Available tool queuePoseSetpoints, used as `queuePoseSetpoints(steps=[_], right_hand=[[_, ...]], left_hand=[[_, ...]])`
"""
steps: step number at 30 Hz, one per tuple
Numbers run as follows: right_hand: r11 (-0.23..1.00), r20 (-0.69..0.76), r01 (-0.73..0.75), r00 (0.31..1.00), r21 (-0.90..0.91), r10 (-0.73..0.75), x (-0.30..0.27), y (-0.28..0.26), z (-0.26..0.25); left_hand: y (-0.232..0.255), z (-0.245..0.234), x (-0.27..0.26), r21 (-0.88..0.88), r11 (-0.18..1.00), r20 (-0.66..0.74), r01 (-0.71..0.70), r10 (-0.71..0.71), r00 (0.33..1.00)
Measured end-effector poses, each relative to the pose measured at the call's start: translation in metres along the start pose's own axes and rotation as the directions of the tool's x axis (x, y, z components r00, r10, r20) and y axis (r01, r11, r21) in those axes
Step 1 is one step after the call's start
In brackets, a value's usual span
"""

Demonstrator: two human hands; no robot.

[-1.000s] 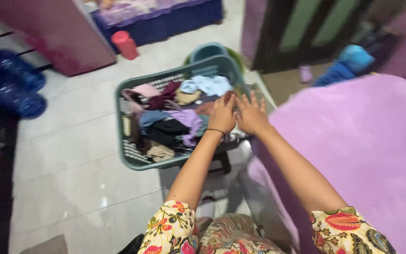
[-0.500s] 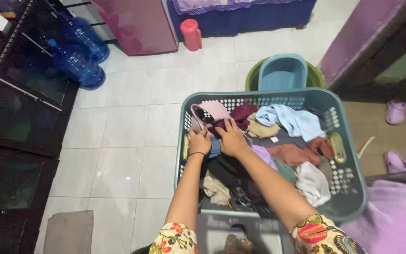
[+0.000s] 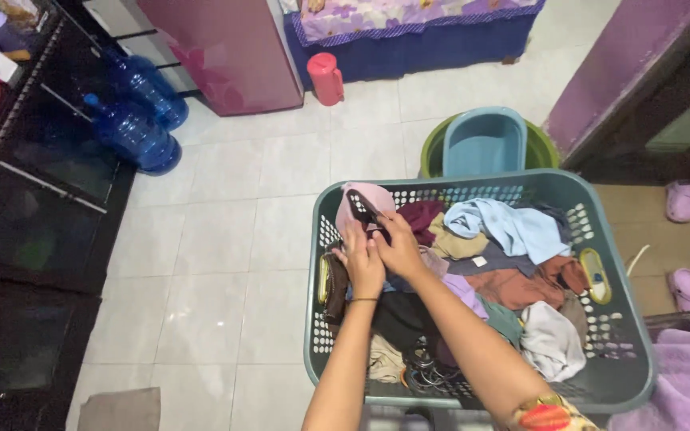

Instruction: Folding various items of clothing from a laundry basket onto a surface.

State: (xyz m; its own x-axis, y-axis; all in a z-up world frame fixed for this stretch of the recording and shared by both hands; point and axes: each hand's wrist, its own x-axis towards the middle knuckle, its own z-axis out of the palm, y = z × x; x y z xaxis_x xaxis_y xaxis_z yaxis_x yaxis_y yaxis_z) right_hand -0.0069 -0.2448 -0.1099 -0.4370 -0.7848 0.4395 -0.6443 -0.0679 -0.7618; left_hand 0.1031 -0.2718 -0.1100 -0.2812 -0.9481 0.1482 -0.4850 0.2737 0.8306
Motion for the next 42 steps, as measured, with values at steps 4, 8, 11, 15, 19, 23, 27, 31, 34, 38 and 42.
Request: queuePoseSetpoints(steps=[4,8,11,15,19,23,27,31,34,38,42], right_hand=[[0.961,-0.063,-0.147,0.984,0.234,0.166,-0.004,-0.041,-0.049],[0.881,-0.068,-0.215,0.961,0.421,0.266,-0.015,-0.05,-0.096],[0.799,-0.067,-0.286,0.925,0.53,0.375,-0.017,-0.057,-0.139],[0.872,-0.22,-0.101,0.948,0.48,0.231,-0.007,-0.099,-0.203],[0.976,-0.33,0.059,0.944,0.209,0.013,0.007,-0.199,-0.27],[0.992,-0.373,0.088,0.927,0.092,-0.047,0.006,-0.216,-0.312],[0.943,-0.2,0.07,0.98,0.324,-0.004,-0.013,-0.198,-0.35],[0.903,-0.039,-0.085,0.993,0.422,0.112,-0.042,-0.166,-0.364],[0.81,0.08,-0.177,0.984,0.56,0.16,-0.061,-0.164,-0.369],[0.744,0.124,-0.162,0.987,0.648,0.107,-0.067,-0.146,-0.369],[0.718,0.143,-0.171,0.985,0.675,0.101,-0.063,-0.154,-0.376]], left_hand=[[0.048,-0.002,-0.027,-0.153,0.966,-0.048,-0.21,0.205,0.978],[0.125,-0.032,-0.064,-0.373,0.844,-0.007,-0.385,0.412,0.911],[0.167,-0.05,-0.084,-0.41,0.777,0.022,-0.477,0.531,0.847],[0.208,-0.063,-0.081,-0.4,0.656,0.049,-0.641,0.713,0.699],[0.242,-0.067,-0.065,-0.596,0.489,-0.084,-0.637,0.752,0.654],[0.282,-0.096,-0.07,-0.572,0.548,-0.19,-0.61,0.635,0.749],[0.279,-0.104,-0.061,-0.537,0.7,-0.144,-0.47,0.473,0.869],[0.239,-0.086,-0.05,-0.546,0.652,0.132,-0.525,0.686,0.715],[0.234,-0.086,-0.054,-0.528,0.809,0.456,-0.257,0.526,0.718],[0.217,-0.067,-0.049,-0.605,0.793,0.711,0.078,0.493,0.502],[0.223,-0.066,-0.054,-0.626,0.777,0.704,0.061,0.529,0.474]])
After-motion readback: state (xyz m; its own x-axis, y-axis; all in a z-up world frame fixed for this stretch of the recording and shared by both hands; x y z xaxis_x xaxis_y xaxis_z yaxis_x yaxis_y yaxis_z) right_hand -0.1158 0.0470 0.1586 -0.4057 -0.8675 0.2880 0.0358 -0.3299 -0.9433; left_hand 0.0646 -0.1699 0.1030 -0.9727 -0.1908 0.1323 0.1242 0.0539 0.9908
